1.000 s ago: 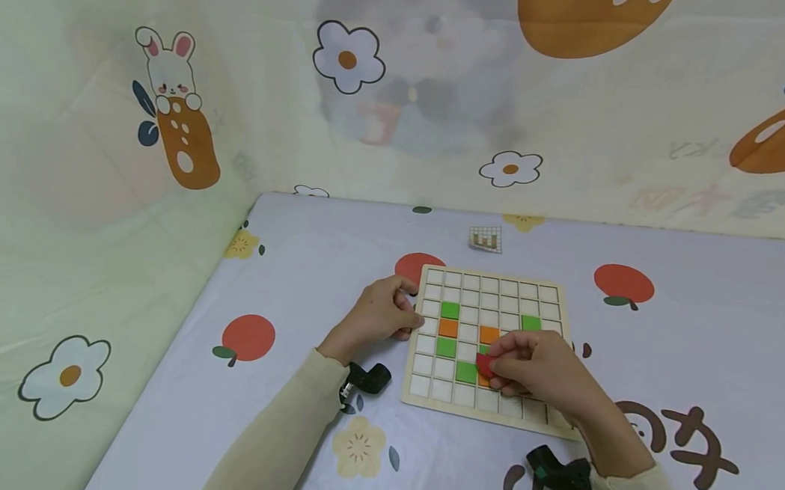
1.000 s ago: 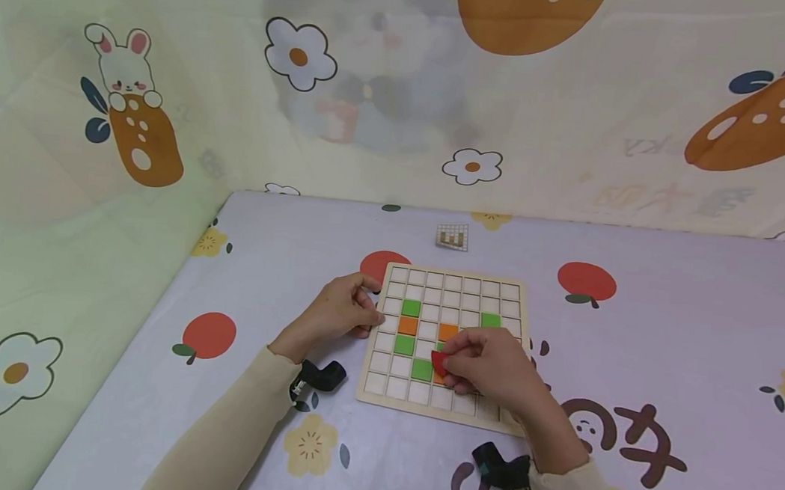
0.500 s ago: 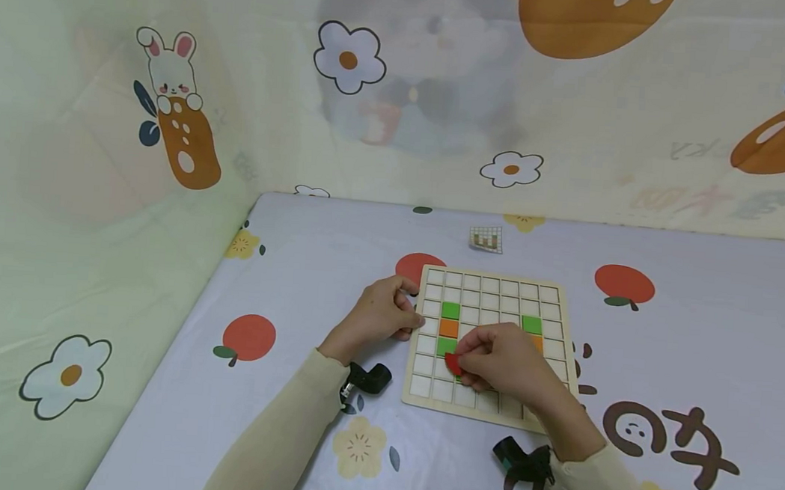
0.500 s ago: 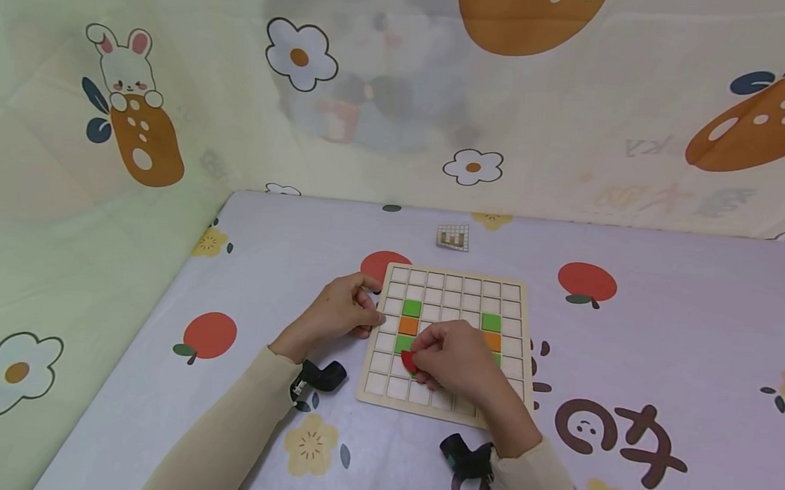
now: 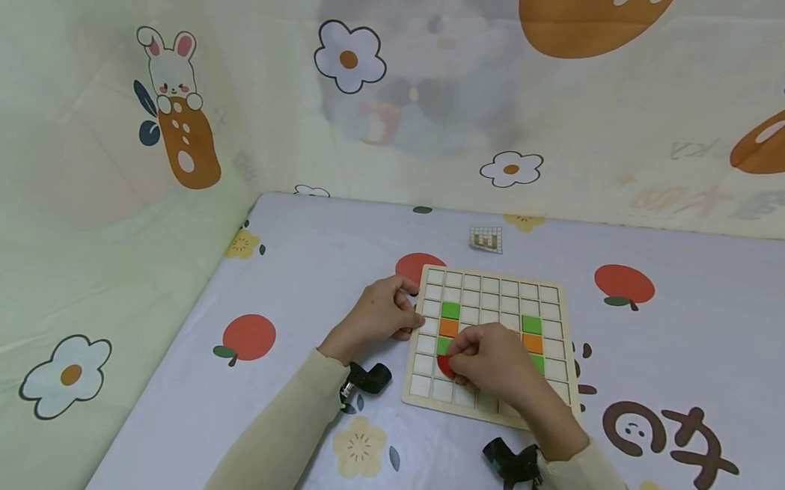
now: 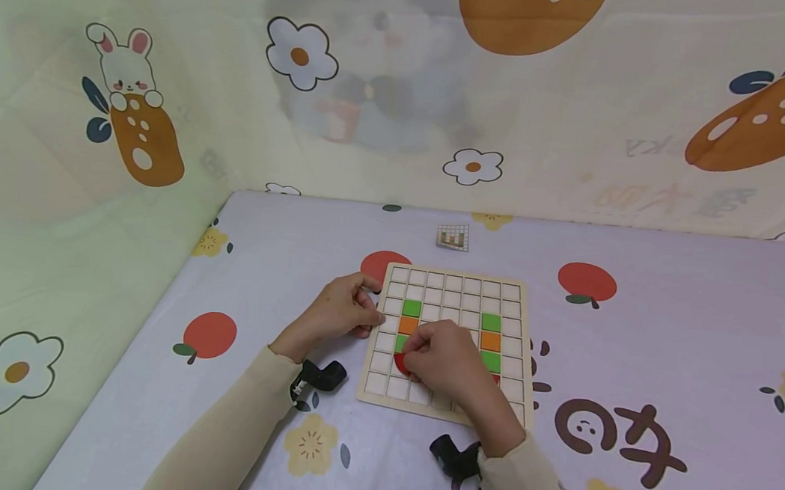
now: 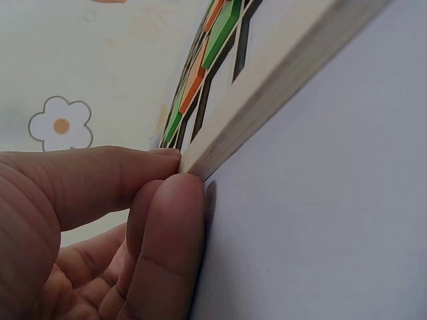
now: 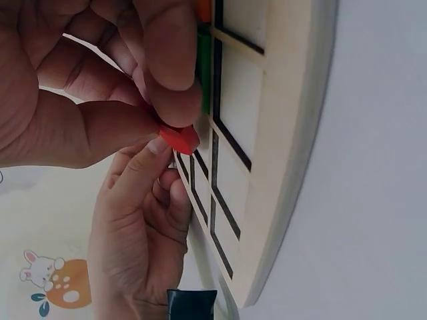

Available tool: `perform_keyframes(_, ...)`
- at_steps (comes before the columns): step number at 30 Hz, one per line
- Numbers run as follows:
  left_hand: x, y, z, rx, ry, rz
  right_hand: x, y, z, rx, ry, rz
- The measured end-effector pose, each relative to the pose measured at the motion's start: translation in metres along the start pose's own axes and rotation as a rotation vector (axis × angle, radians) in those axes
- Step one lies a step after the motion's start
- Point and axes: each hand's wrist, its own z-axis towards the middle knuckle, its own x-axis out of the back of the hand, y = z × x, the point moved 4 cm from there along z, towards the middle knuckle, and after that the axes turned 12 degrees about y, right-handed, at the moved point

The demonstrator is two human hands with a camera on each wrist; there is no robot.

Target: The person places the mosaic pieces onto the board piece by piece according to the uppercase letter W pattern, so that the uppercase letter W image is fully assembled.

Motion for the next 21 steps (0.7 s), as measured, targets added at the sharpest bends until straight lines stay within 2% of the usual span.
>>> perform_keyframes(21, -0.0001, -0.0003, 0.0000, 0.006, 0.001, 0.002, -0.0031, -0.0038, -0.0015, 0.082, 0.060, -0.137)
